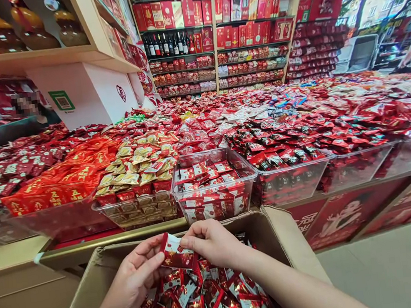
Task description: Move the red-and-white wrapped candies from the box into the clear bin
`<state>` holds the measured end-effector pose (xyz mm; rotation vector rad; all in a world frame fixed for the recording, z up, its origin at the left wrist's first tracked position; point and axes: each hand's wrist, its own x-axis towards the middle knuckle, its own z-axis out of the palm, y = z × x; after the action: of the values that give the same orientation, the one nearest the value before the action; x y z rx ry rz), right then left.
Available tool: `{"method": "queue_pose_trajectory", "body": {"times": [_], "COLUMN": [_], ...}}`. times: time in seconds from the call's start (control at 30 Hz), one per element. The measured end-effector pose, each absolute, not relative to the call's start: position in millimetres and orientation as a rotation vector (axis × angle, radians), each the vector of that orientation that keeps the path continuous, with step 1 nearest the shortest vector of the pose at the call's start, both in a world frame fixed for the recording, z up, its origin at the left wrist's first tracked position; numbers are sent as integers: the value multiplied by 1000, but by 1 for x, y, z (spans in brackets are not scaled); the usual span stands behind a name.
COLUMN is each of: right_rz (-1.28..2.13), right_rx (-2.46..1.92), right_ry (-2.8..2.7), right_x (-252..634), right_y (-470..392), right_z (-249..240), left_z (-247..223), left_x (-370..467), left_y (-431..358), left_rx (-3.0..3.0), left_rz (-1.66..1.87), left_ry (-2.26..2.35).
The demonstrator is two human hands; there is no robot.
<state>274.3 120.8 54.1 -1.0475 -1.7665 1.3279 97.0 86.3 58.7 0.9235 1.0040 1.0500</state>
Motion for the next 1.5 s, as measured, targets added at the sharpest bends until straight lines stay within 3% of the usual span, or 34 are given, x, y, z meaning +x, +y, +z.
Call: {"method": "queue_pose_trajectory", "body": {"times": [0.2, 0.73, 1.07, 1.27, 1.5], "right_rz": [1264, 1345, 1199, 458, -233], "right_rx": [-1048, -1033, -1038, -1032, -974], "right_ry": [-1866, -1691, -1846, -2024, -2373], "right_x": [273, 267, 269, 264, 254], "right_y": [121, 117, 119, 99, 87], "right_z": [46, 40, 43, 52, 46], "left_z": [57, 48, 45, 33, 40], "left_x": [108, 109, 111, 122, 118], "left_y": [85, 84, 84, 84, 80], "left_rx": [975, 703, 982, 606, 638], "left_rz": [935, 1102, 948, 1109, 1118], "left_ry": [1045, 1032, 1067, 1083, 935]}}
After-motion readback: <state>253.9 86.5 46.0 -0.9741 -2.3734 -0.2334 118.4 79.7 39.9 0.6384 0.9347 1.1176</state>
